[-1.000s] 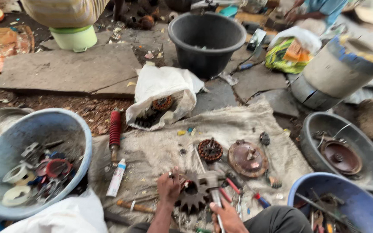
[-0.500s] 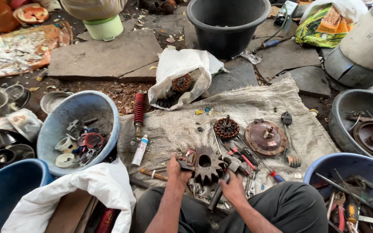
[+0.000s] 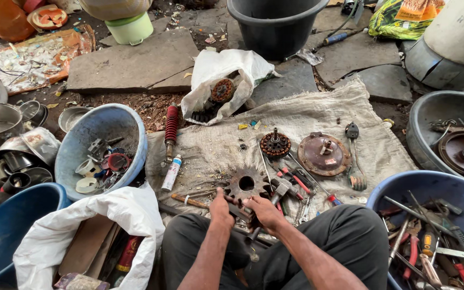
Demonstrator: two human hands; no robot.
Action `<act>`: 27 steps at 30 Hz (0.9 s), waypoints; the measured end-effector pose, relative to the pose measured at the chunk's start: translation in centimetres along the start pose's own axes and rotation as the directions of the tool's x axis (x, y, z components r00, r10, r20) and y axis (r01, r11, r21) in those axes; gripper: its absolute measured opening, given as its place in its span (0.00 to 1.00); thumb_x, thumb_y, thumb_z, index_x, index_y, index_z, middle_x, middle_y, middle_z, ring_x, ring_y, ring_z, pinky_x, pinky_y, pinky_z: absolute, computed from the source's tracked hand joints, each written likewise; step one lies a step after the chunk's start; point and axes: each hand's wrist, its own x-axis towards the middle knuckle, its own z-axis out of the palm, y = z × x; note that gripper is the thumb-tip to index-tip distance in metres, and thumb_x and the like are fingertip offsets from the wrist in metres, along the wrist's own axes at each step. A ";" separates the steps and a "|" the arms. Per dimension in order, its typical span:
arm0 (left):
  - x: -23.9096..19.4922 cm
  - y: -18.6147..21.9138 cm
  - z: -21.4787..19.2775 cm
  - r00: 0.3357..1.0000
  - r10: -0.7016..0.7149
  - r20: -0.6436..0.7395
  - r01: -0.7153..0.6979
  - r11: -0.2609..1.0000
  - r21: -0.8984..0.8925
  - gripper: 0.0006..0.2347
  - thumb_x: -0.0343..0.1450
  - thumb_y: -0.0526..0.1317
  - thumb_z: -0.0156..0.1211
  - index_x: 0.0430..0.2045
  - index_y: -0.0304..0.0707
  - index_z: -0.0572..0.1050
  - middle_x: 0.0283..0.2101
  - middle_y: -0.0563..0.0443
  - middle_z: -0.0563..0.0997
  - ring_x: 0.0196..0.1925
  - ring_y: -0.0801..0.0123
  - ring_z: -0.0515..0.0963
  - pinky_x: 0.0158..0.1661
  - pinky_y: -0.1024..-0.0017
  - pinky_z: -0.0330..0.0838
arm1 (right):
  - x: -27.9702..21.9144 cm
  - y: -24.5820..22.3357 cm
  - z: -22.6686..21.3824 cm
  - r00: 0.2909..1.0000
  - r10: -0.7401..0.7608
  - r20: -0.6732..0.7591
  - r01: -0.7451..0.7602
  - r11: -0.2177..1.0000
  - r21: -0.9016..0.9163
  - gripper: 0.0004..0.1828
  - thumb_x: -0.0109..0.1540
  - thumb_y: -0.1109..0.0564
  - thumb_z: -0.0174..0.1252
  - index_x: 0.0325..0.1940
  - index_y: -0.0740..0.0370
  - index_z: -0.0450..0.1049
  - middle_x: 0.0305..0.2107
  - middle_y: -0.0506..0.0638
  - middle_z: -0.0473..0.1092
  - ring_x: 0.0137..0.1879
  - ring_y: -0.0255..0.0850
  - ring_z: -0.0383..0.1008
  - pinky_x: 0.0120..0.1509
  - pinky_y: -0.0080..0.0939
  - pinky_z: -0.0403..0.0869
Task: The person sits on the ground and uses a hammer and chisel to remove a metal ring from a clutch assembly. They then use a screwdriver to adjust small components within the assembly and continue hammering to separate parts.
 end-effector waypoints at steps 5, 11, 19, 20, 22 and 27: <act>-3.5 2.6 2.1 0.995 -0.040 0.093 0.057 0.982 -0.181 0.21 0.77 0.56 0.47 0.18 0.43 0.60 0.17 0.53 0.61 0.17 0.65 0.60 0.23 0.63 0.63 | -0.5 -0.5 0.8 0.995 0.100 0.025 -0.103 0.978 0.184 0.17 0.67 0.46 0.53 0.52 0.59 0.72 0.25 0.49 0.69 0.19 0.41 0.70 0.21 0.44 0.72; -10.4 7.3 6.2 0.957 0.232 -0.174 -0.253 0.961 -0.114 0.19 0.78 0.54 0.48 0.21 0.42 0.63 0.21 0.54 0.63 0.18 0.70 0.62 0.22 0.66 0.66 | -0.9 -0.1 1.4 0.986 0.005 -0.166 0.051 0.942 0.332 0.16 0.67 0.46 0.54 0.51 0.59 0.71 0.26 0.50 0.69 0.19 0.40 0.68 0.19 0.40 0.67; -15.5 15.4 5.7 0.905 0.426 0.000 -0.424 0.900 -0.099 0.21 0.78 0.55 0.43 0.17 0.44 0.61 0.17 0.55 0.61 0.15 0.71 0.61 0.18 0.72 0.66 | -3.5 -1.8 -2.1 0.962 -0.271 -0.046 0.223 0.673 0.705 0.14 0.67 0.49 0.50 0.41 0.62 0.71 0.29 0.59 0.73 0.17 0.40 0.67 0.18 0.41 0.68; -15.8 14.3 5.8 0.912 0.407 0.055 -0.407 0.913 -0.019 0.21 0.78 0.54 0.44 0.17 0.43 0.63 0.16 0.54 0.62 0.15 0.71 0.62 0.18 0.72 0.66 | -3.3 -2.3 -1.8 0.920 -0.390 0.045 0.236 0.640 0.731 0.16 0.67 0.48 0.49 0.42 0.63 0.72 0.29 0.59 0.73 0.16 0.40 0.67 0.18 0.40 0.68; -16.7 11.1 5.4 0.913 0.368 0.173 -0.402 0.881 0.248 0.19 0.77 0.51 0.48 0.20 0.38 0.69 0.17 0.54 0.67 0.16 0.71 0.64 0.17 0.72 0.63 | -3.3 -2.9 -1.2 0.844 -0.513 0.158 0.218 0.596 0.773 0.18 0.67 0.47 0.49 0.43 0.65 0.73 0.30 0.59 0.74 0.16 0.40 0.67 0.18 0.40 0.68; -19.8 2.7 4.5 0.838 0.223 0.497 -0.507 0.654 0.561 0.12 0.71 0.41 0.60 0.46 0.41 0.81 0.30 0.57 0.82 0.27 0.74 0.76 0.28 0.78 0.74 | -4.2 -3.7 -0.4 0.714 -0.654 0.248 0.182 0.516 0.837 0.16 0.70 0.50 0.49 0.45 0.67 0.72 0.43 0.61 0.73 0.24 0.41 0.74 0.26 0.40 0.75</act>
